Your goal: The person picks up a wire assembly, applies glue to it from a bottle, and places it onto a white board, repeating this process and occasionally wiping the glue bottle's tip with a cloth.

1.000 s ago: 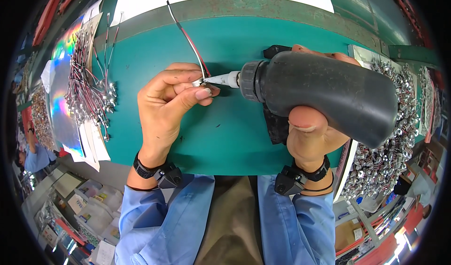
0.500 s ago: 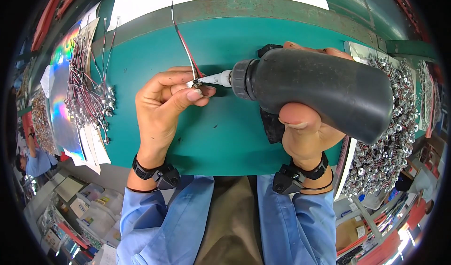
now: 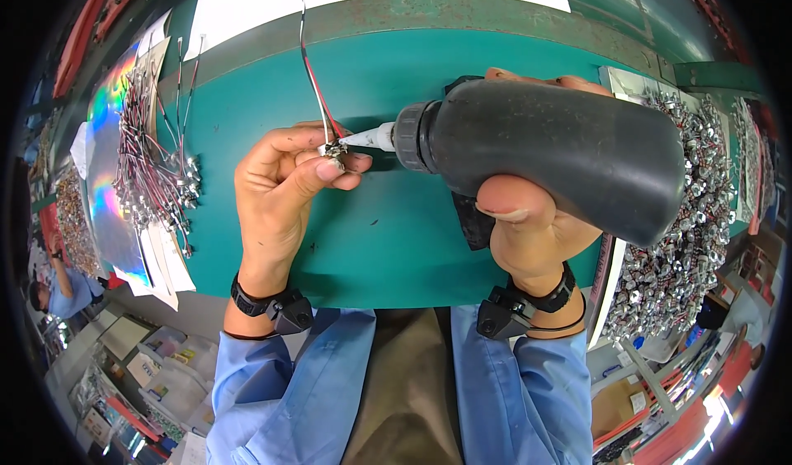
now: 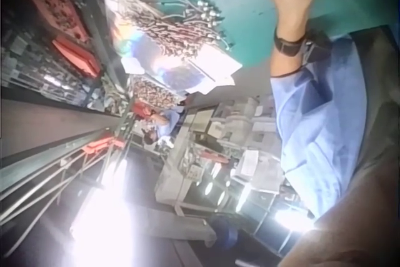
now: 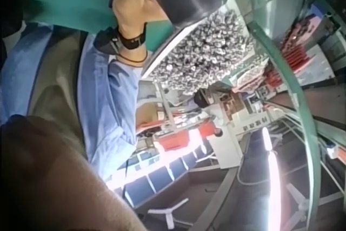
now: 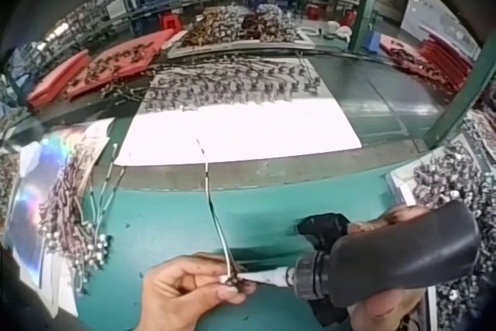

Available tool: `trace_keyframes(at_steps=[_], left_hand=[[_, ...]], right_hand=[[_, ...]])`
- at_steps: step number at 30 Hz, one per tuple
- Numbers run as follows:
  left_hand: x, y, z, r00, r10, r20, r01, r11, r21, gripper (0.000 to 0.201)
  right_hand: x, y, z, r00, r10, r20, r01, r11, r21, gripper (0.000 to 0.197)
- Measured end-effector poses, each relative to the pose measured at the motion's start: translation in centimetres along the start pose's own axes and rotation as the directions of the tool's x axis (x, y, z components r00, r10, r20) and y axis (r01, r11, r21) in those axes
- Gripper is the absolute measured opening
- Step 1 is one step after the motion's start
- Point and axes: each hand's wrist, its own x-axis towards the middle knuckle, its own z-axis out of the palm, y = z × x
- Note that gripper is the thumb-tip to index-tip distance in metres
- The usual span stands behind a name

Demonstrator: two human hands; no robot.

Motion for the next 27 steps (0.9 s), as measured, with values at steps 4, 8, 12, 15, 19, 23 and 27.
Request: trace_keyframes(at_steps=[4, 8, 12, 15, 19, 23, 27], left_hand=[[0.01, -0.03, -0.06, 1.000, -0.001, 0.019, 0.001, 1.000, -0.005, 0.017], [0.06, 0.06, 0.07, 1.000, -0.011, 0.006, 0.011, 1.000, -0.027, 0.017], [0.07, 0.16, 0.09, 0.999, -0.033, 0.003, 0.033, 0.999, -0.027, 0.016], [0.06, 0.15, 0.14, 1.000, -0.027, 0.009, 0.027, 0.999, -0.040, 0.017], [-0.02, 0.12, 0.07, 1.000, -0.020, 0.011, 0.020, 0.999, -0.043, 0.017], [-0.01, 0.14, 0.08, 1.000, -0.019, 0.023, 0.020, 0.998, -0.060, 0.016], [0.06, 0.26, 0.30, 1.000, -0.018, 0.005, 0.018, 0.999, -0.047, 0.016]], right_hand=[[0.00, -0.08, -0.11, 1.000, 0.002, -0.009, -0.002, 1.000, 0.010, 0.069], [-0.01, -0.34, -0.30, 0.999, 0.041, 0.001, -0.041, 0.999, 0.020, 0.070], [-0.06, -0.25, -0.25, 0.998, 0.051, -0.021, -0.050, 0.998, 0.033, 0.070], [-0.09, -0.20, -0.17, 0.998, 0.027, -0.049, -0.025, 0.999, 0.034, 0.070], [0.00, -0.59, -0.13, 0.997, 0.080, 0.004, -0.080, 0.995, 0.051, 0.069], [-0.05, -0.46, -0.10, 0.998, 0.068, -0.005, -0.068, 0.995, 0.068, 0.069], [0.08, -0.30, -0.24, 0.999, 0.043, -0.017, -0.042, 0.998, 0.046, 0.069]])
